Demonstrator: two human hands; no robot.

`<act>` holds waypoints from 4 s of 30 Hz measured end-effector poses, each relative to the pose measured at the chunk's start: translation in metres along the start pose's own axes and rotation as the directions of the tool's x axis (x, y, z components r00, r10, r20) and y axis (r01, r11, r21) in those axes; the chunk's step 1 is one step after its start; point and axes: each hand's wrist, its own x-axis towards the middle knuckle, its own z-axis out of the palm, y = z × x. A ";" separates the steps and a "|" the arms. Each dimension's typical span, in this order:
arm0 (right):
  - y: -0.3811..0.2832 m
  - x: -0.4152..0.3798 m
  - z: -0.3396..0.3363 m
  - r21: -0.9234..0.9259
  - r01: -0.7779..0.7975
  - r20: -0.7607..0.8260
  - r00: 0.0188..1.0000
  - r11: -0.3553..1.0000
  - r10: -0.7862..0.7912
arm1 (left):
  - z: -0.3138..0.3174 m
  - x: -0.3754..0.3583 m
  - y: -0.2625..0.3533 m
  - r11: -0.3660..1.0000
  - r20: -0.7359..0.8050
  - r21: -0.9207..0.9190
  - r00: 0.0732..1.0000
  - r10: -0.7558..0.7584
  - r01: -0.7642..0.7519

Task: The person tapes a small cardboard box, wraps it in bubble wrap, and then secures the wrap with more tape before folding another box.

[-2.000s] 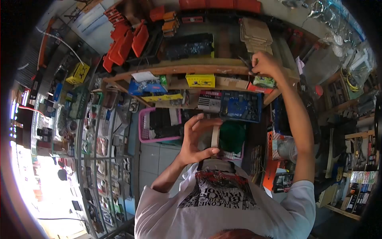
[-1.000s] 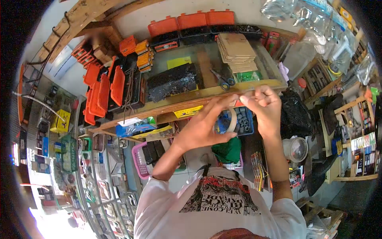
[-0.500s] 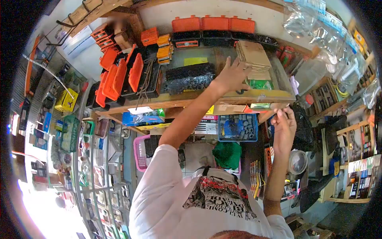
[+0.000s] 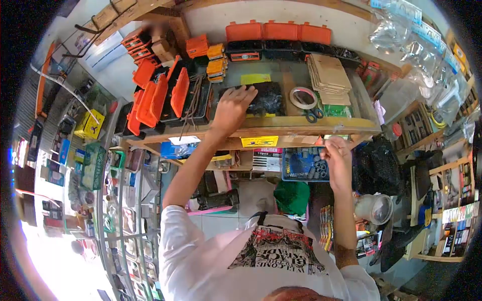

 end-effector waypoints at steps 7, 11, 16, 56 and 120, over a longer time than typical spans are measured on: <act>0.008 0.008 0.029 -0.022 -0.052 0.135 0.989 0.998 0.054 | 0.000 0.017 -0.021 0.972 0.024 -0.207 0.994 -0.111 0.113; 0.006 0.011 0.042 -0.076 -0.035 0.186 0.981 0.996 0.049 | -0.015 0.040 -0.020 0.888 0.055 -0.342 0.950 -0.309 0.309; 0.005 0.017 0.075 -0.084 0.312 0.378 0.888 0.946 -0.260 | 0.003 0.038 -0.017 0.850 0.172 -0.424 0.949 -0.263 0.312; 0.033 0.020 0.140 0.453 -0.046 0.367 0.920 0.890 -0.140 | -0.027 -0.012 0.039 0.746 0.166 -0.534 0.914 -0.369 0.398; 0.099 -0.053 0.094 0.316 -0.215 0.119 0.975 0.924 0.186 | -0.022 -0.021 0.032 0.963 0.087 -0.248 0.993 -0.086 0.105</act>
